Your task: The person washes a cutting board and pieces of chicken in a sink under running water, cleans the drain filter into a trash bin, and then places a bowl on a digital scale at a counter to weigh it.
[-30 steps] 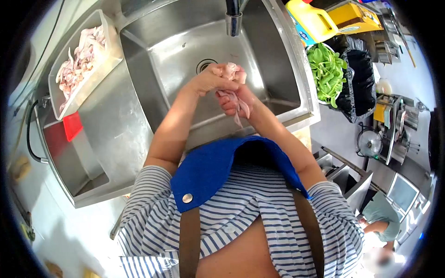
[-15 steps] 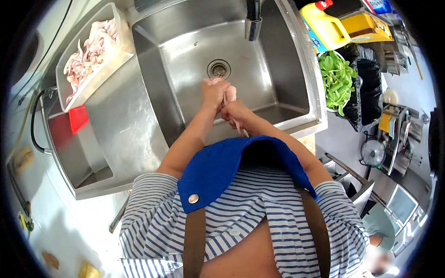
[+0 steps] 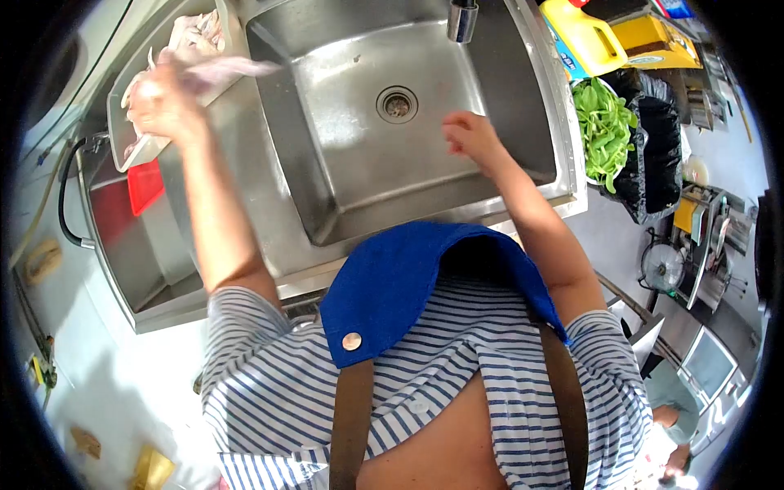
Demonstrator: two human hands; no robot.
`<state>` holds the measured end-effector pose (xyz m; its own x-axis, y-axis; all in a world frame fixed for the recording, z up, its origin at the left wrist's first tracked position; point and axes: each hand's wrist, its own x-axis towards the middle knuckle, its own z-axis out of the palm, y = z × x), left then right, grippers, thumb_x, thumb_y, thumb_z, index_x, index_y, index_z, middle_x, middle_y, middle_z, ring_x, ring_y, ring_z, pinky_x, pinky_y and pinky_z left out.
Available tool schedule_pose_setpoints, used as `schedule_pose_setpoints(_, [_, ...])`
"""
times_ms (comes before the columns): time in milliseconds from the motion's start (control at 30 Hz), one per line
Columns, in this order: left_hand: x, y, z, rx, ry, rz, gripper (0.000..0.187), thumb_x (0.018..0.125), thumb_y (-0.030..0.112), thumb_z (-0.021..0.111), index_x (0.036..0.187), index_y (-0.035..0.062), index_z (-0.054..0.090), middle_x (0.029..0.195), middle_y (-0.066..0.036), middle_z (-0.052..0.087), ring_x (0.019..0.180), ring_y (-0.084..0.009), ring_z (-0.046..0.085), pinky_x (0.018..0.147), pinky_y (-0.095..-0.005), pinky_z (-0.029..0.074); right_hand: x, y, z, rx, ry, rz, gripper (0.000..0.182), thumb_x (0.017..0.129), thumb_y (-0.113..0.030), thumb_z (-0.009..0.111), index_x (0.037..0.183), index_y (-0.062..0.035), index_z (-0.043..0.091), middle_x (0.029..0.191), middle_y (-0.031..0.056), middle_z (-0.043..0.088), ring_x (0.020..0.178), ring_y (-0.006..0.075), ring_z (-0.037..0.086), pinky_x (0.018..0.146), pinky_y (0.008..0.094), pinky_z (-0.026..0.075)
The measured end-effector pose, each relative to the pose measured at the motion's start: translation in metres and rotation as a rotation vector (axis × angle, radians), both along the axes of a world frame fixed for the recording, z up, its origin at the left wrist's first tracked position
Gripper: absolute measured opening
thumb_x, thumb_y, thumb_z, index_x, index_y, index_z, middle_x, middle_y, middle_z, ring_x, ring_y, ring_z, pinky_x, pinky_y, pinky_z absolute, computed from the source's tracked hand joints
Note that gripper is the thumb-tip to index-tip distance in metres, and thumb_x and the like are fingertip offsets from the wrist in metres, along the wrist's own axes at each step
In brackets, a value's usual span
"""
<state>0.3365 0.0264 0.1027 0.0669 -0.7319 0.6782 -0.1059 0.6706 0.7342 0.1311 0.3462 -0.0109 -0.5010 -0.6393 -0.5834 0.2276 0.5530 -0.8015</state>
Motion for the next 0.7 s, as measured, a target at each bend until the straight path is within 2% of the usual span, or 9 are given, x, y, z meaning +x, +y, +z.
schedule_pose_setpoints(33, [-0.003, -0.009, 0.011, 0.092, 0.327, -0.099, 0.023, 0.069, 0.016, 0.071, 0.065, -0.0020, 0.057, 0.056, -0.010, 0.058, 0.042, -0.0167, 0.051, 0.039, -0.0290, 0.042, -0.006, 0.016, -0.007, 0.042, 0.084, -0.009, 0.018, 0.079, -0.013, 0.053, 0.093, -0.0027, 0.057, 0.071, 0.0030, 0.055, 0.057, 0.0091, 0.052, 0.048, 0.0219, 0.041])
schedule_pose_setpoints(100, [0.039, -0.081, -0.010, -0.073, -0.353, 0.313, 0.038, 0.066, 0.024, 0.073, 0.086, -0.0052, 0.059, 0.075, -0.017, 0.062, 0.069, -0.0248, 0.059, 0.063, -0.0318, 0.047, -0.019, 0.049, -0.025, 0.083, 0.165, -0.019, 0.016, 0.079, -0.012, 0.052, 0.091, -0.0027, 0.058, 0.070, 0.0031, 0.055, 0.055, 0.0083, 0.052, 0.048, 0.0217, 0.041])
schedule_pose_setpoints(167, [0.040, -0.079, -0.008, 0.115, -0.575, 0.240, 0.045, 0.066, 0.028, 0.073, 0.093, -0.0056, 0.058, 0.085, -0.018, 0.062, 0.080, -0.0280, 0.059, 0.073, -0.0337, 0.046, -0.031, 0.078, -0.042, 0.288, 0.558, 0.164, 0.019, 0.075, -0.012, 0.053, 0.092, -0.0043, 0.058, 0.084, 0.0120, 0.061, 0.070, 0.0279, 0.060, 0.066, 0.0354, 0.047])
schedule_pose_setpoints(267, [0.046, -0.102, -0.068, 0.195, -1.152, 0.061, 0.041, 0.072, 0.029, 0.066, 0.102, 0.0024, 0.058, 0.087, -0.016, 0.062, 0.077, -0.0280, 0.060, 0.074, -0.0360, 0.046, -0.028, 0.104, -0.014, 0.317, 0.914, 0.208, 0.017, 0.074, -0.010, 0.052, 0.091, -0.0058, 0.057, 0.086, 0.0144, 0.059, 0.077, 0.0329, 0.057, 0.070, 0.0397, 0.046])
schedule_pose_setpoints(333, [0.016, -0.066, -0.070, -0.371, -0.970, 0.493, 0.033, 0.069, 0.024, 0.062, 0.096, 0.0042, 0.061, 0.105, -0.014, 0.056, 0.093, -0.0289, 0.051, 0.088, -0.0405, 0.036, -0.034, 0.123, -0.006, 0.161, 1.142, 0.213, 0.015, 0.075, -0.010, 0.052, 0.089, -0.0075, 0.057, 0.085, 0.0124, 0.059, 0.079, 0.0318, 0.057, 0.071, 0.0407, 0.045])
schedule_pose_setpoints(467, [-0.072, 0.027, -0.091, -0.335, -0.754, -0.272, 0.026, 0.065, 0.003, 0.055, 0.091, 0.0079, 0.058, 0.095, -0.011, 0.057, 0.094, -0.0279, 0.051, 0.085, -0.0387, 0.039, -0.048, 0.156, 0.000, 0.160, 1.288, 0.274, 0.023, 0.067, -0.001, 0.053, 0.089, -0.0060, 0.056, 0.084, 0.0126, 0.057, 0.082, 0.0307, 0.055, 0.071, 0.0395, 0.044])
schedule_pose_setpoints(500, [-0.089, 0.043, -0.108, -0.293, -0.930, -0.372, 0.029, 0.065, 0.000, 0.054, 0.093, 0.0080, 0.057, 0.097, -0.012, 0.057, 0.094, -0.0273, 0.051, 0.084, -0.0373, 0.041, -0.053, 0.164, -0.003, 0.130, 1.329, 0.306, 0.023, 0.066, -0.001, 0.054, 0.088, -0.0052, 0.056, 0.084, 0.0124, 0.056, 0.082, 0.0300, 0.054, 0.070, 0.0387, 0.043])
schedule_pose_setpoints(600, [-0.128, 0.051, -0.216, 0.367, -1.065, -0.513, 0.031, 0.073, 0.003, 0.054, 0.104, 0.0070, 0.057, 0.107, -0.012, 0.056, 0.103, -0.0301, 0.050, 0.089, -0.0361, 0.040, -0.057, 0.168, -0.005, -0.006, 1.379, 0.302, 0.023, 0.064, 0.002, 0.054, 0.086, -0.0038, 0.056, 0.085, 0.0110, 0.057, 0.078, 0.0277, 0.054, 0.066, 0.0365, 0.041])
schedule_pose_setpoints(700, [-0.147, 0.020, -0.307, 0.556, -1.231, -0.533, 0.046, 0.071, 0.010, 0.060, 0.116, 0.0037, 0.050, 0.117, -0.020, 0.049, 0.104, -0.0310, 0.051, 0.088, -0.0359, 0.041, -0.055, 0.164, 0.003, 0.005, 1.264, 0.238, 0.024, 0.063, 0.004, 0.054, 0.086, -0.0034, 0.056, 0.085, 0.0113, 0.056, 0.075, 0.0278, 0.052, 0.066, 0.0366, 0.038])
